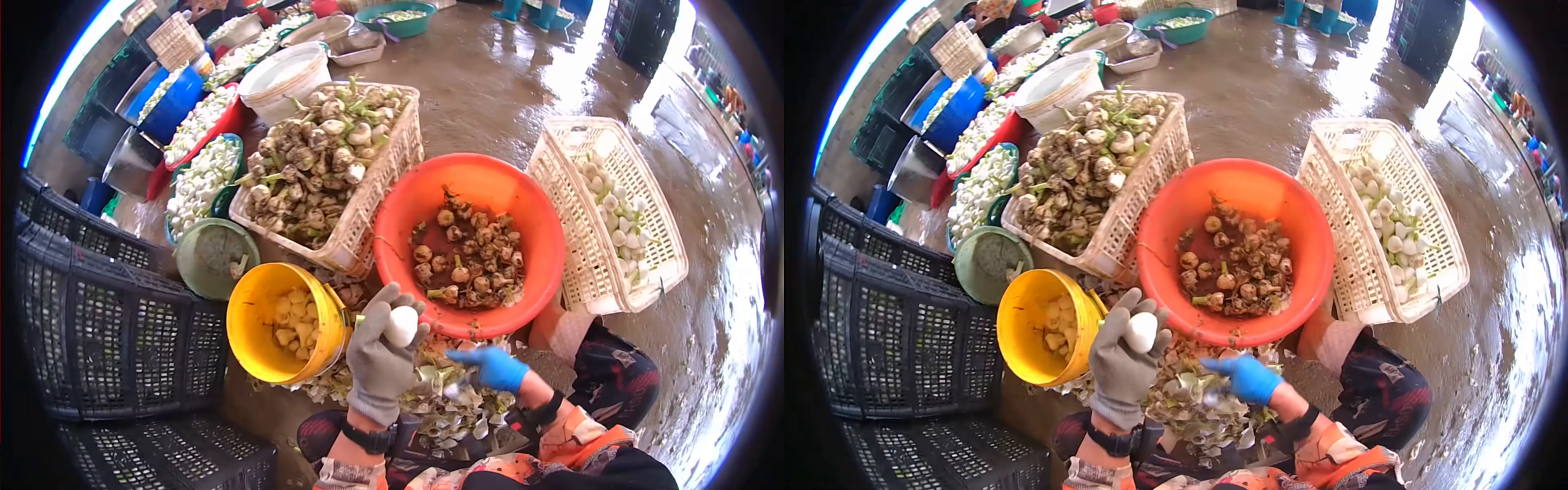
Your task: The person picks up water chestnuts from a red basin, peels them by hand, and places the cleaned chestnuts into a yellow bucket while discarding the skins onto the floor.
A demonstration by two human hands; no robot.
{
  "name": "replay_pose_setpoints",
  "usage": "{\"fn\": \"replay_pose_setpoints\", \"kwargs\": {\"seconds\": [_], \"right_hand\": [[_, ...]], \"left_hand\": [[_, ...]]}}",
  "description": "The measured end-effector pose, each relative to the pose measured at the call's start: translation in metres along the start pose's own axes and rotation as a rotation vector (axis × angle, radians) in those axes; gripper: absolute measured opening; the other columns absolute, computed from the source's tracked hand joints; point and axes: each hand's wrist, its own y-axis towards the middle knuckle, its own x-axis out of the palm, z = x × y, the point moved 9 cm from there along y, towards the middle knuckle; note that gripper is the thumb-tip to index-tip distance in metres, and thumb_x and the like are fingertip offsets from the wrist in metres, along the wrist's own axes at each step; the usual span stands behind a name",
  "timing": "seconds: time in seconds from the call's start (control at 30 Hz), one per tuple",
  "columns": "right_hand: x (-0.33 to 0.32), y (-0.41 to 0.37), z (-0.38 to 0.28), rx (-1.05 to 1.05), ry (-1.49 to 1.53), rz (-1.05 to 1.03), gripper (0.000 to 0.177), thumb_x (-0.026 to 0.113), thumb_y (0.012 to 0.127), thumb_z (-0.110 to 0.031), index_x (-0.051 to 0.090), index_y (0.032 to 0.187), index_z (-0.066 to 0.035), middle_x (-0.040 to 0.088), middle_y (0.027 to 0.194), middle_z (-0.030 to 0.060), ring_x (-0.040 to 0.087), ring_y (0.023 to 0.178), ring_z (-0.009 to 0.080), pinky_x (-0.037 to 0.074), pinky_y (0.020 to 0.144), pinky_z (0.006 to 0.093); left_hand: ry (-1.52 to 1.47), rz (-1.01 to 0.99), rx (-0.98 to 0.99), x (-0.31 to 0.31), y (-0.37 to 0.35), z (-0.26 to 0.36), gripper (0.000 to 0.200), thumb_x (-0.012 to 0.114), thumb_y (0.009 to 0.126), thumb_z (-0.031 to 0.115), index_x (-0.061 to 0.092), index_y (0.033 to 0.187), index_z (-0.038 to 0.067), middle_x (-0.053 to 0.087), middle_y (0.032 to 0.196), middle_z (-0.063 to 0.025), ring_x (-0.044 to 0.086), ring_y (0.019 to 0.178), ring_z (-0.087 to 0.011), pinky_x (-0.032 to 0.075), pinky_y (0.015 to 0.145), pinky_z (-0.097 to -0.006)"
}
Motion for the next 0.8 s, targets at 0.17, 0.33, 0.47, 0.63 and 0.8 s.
{"fn": "replay_pose_setpoints", "kwargs": {"seconds": [0.17, 0.33, 0.47, 0.63, 0.8], "right_hand": [[-0.124, 0.095, 0.047, 0.052, 0.412, 0.493, 0.024, 0.067, 0.087, -0.009, 0.067, 0.109, -0.001, 0.070, 0.104, 0.0097, 0.064, 0.094, 0.0128, 0.052, 0.082, 0.0276], [-0.172, 0.209, 0.122, 0.063, 0.078, 0.718, 0.046, 0.064, 0.079, 0.004, 0.057, 0.125, 0.001, 0.063, 0.119, 0.0198, 0.061, 0.110, 0.0315, 0.049, 0.093, 0.0349], [-0.154, 0.303, 0.172, -0.123, -0.366, 0.614, 0.028, 0.055, 0.085, -0.006, 0.062, 0.111, 0.000, 0.064, 0.108, 0.0225, 0.062, 0.101, 0.0378, 0.051, 0.086, 0.0409], [-0.144, 0.357, 0.257, -0.076, -0.028, 0.680, 0.011, 0.062, 0.079, -0.014, 0.069, 0.082, -0.006, 0.064, 0.079, 0.0182, 0.063, 0.076, 0.0379, 0.051, 0.066, 0.0433], [-0.137, 0.215, 0.034, -0.168, 0.430, 0.439, 0.019, 0.067, 0.079, 0.005, 0.071, 0.097, -0.001, 0.070, 0.084, 0.0062, 0.065, 0.076, 0.0123, 0.053, 0.066, 0.0258]], "left_hand": [[0.471, 0.006, -0.019, 0.005, -0.002, -0.014, 0.040, 0.038, 0.102, 0.028, 0.054, 0.120, -0.004, 0.063, 0.087, -0.0076, 0.061, 0.067, -0.0143, 0.050, 0.057, -0.0255], [0.625, -0.015, -0.006, 0.002, 0.004, -0.021, 0.045, 0.046, 0.099, 0.027, 0.048, 0.128, -0.008, 0.068, 0.089, -0.0110, 0.065, 0.072, -0.0154, 0.051, 0.058, -0.0239], [0.356, 0.126, -0.130, 0.000, 0.012, -0.032, 0.039, 0.050, 0.100, 0.021, 0.051, 0.127, -0.006, 0.069, 0.093, -0.0126, 0.069, 0.073, -0.0202, 0.057, 0.060, -0.0281], [0.198, -0.052, 0.003, 0.000, 0.023, -0.035, 0.043, 0.052, 0.099, 0.016, 0.044, 0.135, -0.005, 0.065, 0.110, -0.0106, 0.069, 0.081, -0.0206, 0.056, 0.072, -0.0332], [0.265, 0.143, 0.024, -0.008, 0.020, -0.029, 0.070, 0.063, 0.090, 0.005, 0.025, 0.149, 0.009, 0.050, 0.131, -0.0100, 0.062, 0.100, -0.0160, 0.053, 0.079, -0.0318]]}}
